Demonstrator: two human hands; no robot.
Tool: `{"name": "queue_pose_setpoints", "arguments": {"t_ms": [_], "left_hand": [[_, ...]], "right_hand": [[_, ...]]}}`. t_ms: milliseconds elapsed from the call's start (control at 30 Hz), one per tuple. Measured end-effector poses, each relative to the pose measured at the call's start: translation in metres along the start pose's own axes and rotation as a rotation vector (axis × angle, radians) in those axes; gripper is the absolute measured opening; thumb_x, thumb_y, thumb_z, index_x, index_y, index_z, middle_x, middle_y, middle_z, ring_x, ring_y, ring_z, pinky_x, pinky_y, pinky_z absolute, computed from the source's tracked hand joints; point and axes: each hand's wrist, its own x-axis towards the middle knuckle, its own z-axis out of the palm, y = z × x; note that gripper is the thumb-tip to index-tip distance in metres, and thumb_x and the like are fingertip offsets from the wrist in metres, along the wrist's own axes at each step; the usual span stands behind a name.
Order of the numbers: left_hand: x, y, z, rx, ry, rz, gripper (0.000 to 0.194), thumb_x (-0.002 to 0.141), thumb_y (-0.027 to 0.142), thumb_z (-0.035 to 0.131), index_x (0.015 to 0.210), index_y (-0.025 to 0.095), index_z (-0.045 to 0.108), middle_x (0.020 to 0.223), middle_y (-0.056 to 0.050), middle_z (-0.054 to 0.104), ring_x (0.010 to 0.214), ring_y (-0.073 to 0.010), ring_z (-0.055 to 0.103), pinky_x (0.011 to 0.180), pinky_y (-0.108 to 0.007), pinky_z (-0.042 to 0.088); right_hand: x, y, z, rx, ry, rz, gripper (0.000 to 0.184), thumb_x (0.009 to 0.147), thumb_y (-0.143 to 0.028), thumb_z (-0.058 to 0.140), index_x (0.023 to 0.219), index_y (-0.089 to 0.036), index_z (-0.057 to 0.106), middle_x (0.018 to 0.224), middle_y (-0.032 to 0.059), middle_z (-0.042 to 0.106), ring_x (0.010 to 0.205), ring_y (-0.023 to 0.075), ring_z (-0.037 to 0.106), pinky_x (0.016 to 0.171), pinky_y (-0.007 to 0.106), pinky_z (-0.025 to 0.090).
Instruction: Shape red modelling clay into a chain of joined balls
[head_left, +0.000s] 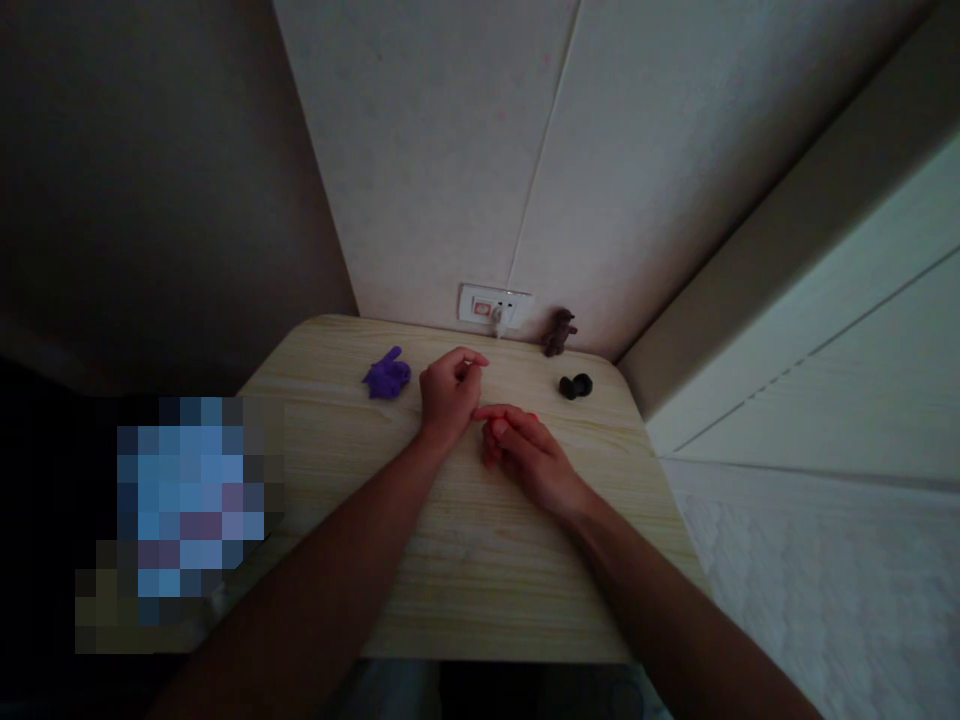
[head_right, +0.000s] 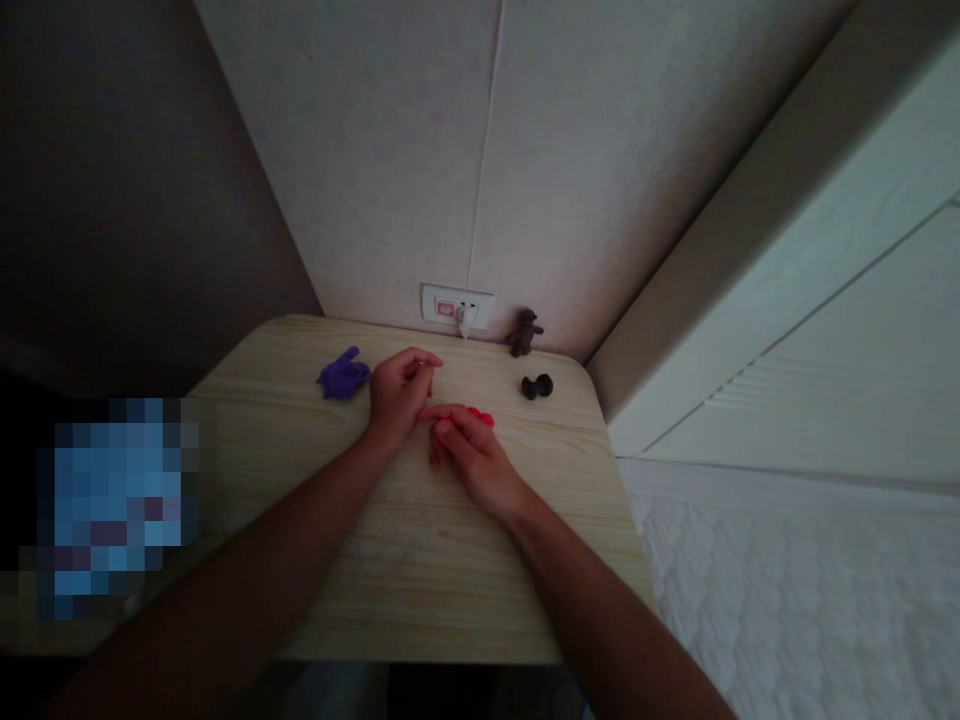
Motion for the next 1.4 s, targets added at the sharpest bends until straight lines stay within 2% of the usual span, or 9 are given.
{"name": "queue_pose_setpoints", "arguments": {"t_ms": [133,333,500,633,833,1033,1233,1300,1400], "left_hand": [[0.0006,0.0004,0.0006,-0.003,0.014,-0.013,0.02,0.078,0.026,0.055,0.082,0.018,0.073,0.05,0.006,0.052,0.049,-0.0122,0.049,0.053,-0.026,0.034],[-0.0011,0.0062,0.0009,-0.025,0.009,-0.055,0.021,0.079,0.025,0.055,0.083,0.017,0.073,0.052,0.005,0.053,0.049,-0.0109,0.048,0.053,-0.024,0.034],[-0.0012,0.0062,0.0005,-0.023,0.005,-0.046,0.02,0.079,0.024,0.055,0.083,0.017,0.073,0.052,0.005,0.053,0.048,-0.0108,0.048,0.052,-0.024,0.033],[-0.0001,0.0037,0.0006,-0.013,0.001,-0.033,0.02,0.08,0.024,0.055,0.083,0.017,0.074,0.052,0.005,0.054,0.05,-0.0114,0.05,0.053,-0.025,0.035],[0.0,0.0033,0.001,0.002,0.002,-0.034,0.02,0.08,0.024,0.055,0.083,0.018,0.074,0.052,0.005,0.053,0.049,-0.0113,0.047,0.053,-0.025,0.034],[-0.0003,0.0032,0.0008,-0.013,-0.003,-0.032,0.02,0.08,0.024,0.055,0.083,0.018,0.074,0.052,0.005,0.053,0.049,-0.0115,0.048,0.052,-0.025,0.033],[0.0014,0.0025,0.001,-0.034,0.002,-0.062,0.02,0.08,0.026,0.055,0.083,0.018,0.073,0.05,0.006,0.052,0.046,-0.0113,0.048,0.05,-0.024,0.032],[0.001,0.0033,0.0007,-0.036,0.001,-0.06,0.02,0.08,0.026,0.055,0.084,0.018,0.073,0.05,0.006,0.052,0.047,-0.0112,0.048,0.051,-0.024,0.032],[-0.0001,0.0053,0.0002,-0.024,0.001,-0.054,0.02,0.08,0.026,0.055,0.083,0.018,0.073,0.051,0.005,0.052,0.048,-0.0117,0.049,0.052,-0.025,0.034]], "right_hand": [[-0.0009,-0.0024,0.0002,-0.051,-0.021,-0.008,0.032,0.093,-0.051,0.073,0.095,-0.018,0.072,0.078,-0.0009,0.06,0.063,0.0105,0.058,0.062,0.027,0.048],[-0.0002,-0.0057,0.0029,0.163,0.127,0.123,0.049,0.091,-0.064,0.069,0.071,-0.021,0.056,0.052,-0.011,0.028,0.041,0.0065,0.027,0.039,0.022,0.031],[-0.0003,-0.0091,0.0039,0.242,0.099,0.173,0.042,0.084,-0.057,0.075,0.074,-0.022,0.053,0.051,-0.0103,0.036,0.041,0.007,0.03,0.038,0.021,0.03],[-0.002,-0.0066,0.0043,0.109,0.073,0.129,0.038,0.089,-0.055,0.068,0.077,-0.022,0.056,0.045,-0.008,0.047,0.039,0.0091,0.037,0.04,0.022,0.033],[-0.0038,-0.0061,0.0015,-0.182,0.091,0.11,0.063,0.102,-0.067,0.041,0.069,-0.018,0.061,0.038,-0.0044,0.045,0.034,0.0089,0.035,0.041,0.025,0.025],[-0.0038,-0.0049,0.002,-0.069,0.048,0.055,0.045,0.098,-0.062,0.059,0.09,-0.018,0.067,0.053,-0.007,0.047,0.045,0.0095,0.041,0.045,0.025,0.032],[-0.0023,-0.0025,-0.0012,0.073,-0.027,0.059,0.031,0.09,-0.044,0.075,0.107,-0.018,0.075,0.084,0.0014,0.067,0.065,0.0104,0.055,0.06,0.027,0.041],[-0.0028,-0.005,-0.0018,0.041,-0.002,0.053,0.028,0.09,-0.042,0.077,0.106,-0.019,0.077,0.083,0.0013,0.067,0.066,0.0104,0.055,0.062,0.027,0.042],[-0.0035,-0.0093,-0.0001,0.067,0.069,0.064,0.024,0.088,-0.04,0.079,0.1,-0.019,0.077,0.069,-0.0033,0.055,0.061,0.0096,0.048,0.058,0.026,0.041]]}}
